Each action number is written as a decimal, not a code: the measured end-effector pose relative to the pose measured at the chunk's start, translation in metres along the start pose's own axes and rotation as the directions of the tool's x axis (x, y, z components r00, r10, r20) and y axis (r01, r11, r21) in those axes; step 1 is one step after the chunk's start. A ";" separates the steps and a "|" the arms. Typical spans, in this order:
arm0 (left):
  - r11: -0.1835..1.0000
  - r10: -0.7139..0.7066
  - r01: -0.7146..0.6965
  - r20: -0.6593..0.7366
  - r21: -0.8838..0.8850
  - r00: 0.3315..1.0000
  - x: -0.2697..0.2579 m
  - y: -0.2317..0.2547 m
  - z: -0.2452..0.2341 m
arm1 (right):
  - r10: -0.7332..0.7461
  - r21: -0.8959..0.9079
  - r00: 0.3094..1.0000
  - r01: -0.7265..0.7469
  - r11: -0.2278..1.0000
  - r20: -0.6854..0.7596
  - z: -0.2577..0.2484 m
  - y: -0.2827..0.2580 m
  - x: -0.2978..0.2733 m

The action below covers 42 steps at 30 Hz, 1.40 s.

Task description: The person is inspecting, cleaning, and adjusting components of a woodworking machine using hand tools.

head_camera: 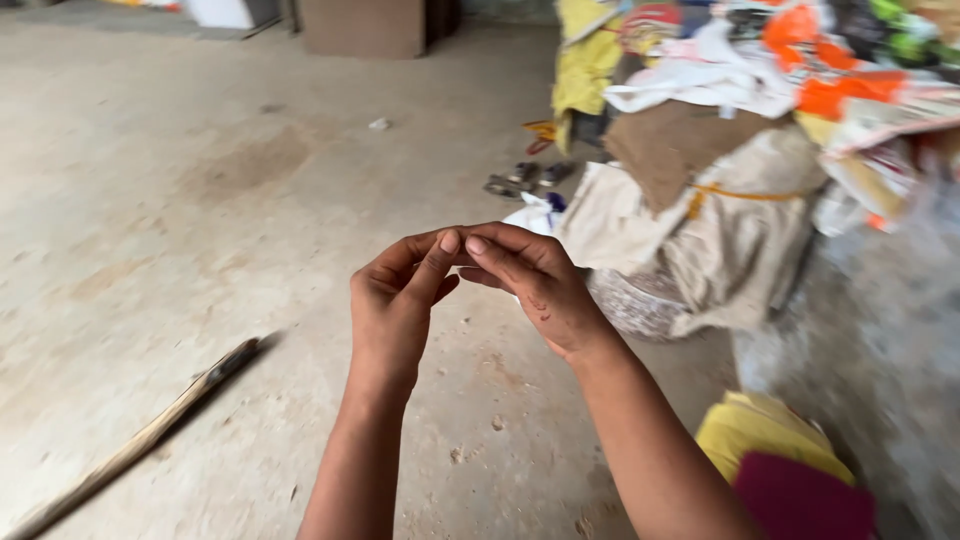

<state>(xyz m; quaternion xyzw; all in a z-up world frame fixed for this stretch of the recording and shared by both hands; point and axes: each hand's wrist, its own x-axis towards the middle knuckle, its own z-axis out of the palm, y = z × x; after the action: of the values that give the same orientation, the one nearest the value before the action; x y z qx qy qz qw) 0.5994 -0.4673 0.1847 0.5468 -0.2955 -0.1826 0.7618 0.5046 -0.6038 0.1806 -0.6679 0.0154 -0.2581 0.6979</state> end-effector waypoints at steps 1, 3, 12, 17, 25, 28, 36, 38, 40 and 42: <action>1.000 0.002 -0.002 -0.027 0.005 1.000 0.008 -0.001 -0.006 | 0.008 0.009 1.000 -0.008 1.000 0.025 0.002 0.004 0.013; 1.000 0.001 0.002 -0.087 0.029 0.996 0.021 -0.006 -0.019 | 0.022 0.036 0.997 -0.024 0.999 0.068 0.008 0.016 0.034; 0.996 0.083 -0.070 -0.255 0.063 0.963 0.087 -0.023 -0.115 | 0.033 0.070 0.966 -0.052 0.996 0.257 0.068 0.075 0.145; 0.992 0.086 -0.055 -0.291 0.112 0.953 0.156 -0.040 -0.193 | 0.022 0.062 0.957 -0.042 0.997 0.289 0.113 0.124 0.229; 0.987 0.074 -0.035 -0.247 0.158 0.966 0.295 -0.039 -0.324 | 0.045 0.082 0.958 -0.070 0.994 0.282 0.191 0.176 0.380; 0.989 0.080 -0.047 -0.239 0.140 0.968 0.338 -0.050 -0.363 | 0.064 0.078 0.965 -0.086 0.993 0.255 0.214 0.202 0.428; 0.993 0.062 -0.028 -0.312 0.111 0.948 0.444 -0.091 -0.419 | 0.106 0.034 0.966 -0.118 0.993 0.236 0.227 0.259 0.539; 0.994 0.048 -0.012 -0.331 0.113 0.943 0.470 -0.096 -0.427 | 0.107 0.043 0.963 -0.122 0.992 0.248 0.224 0.277 0.569; 0.993 0.047 -0.006 -0.353 0.115 0.935 0.505 -0.105 -0.434 | 0.099 0.051 0.958 -0.117 0.992 0.269 0.217 0.293 0.606; 0.997 0.049 -0.021 -0.385 0.075 0.922 0.545 -0.117 -0.442 | 0.102 0.058 0.949 -0.125 0.990 0.297 0.211 0.308 0.649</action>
<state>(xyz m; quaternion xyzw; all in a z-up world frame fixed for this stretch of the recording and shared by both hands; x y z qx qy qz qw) 1.3051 -0.5142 0.1103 0.5928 -0.1554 -0.0472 0.7888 1.2486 -0.6641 0.1236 -0.6695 -0.0598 -0.1157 0.7313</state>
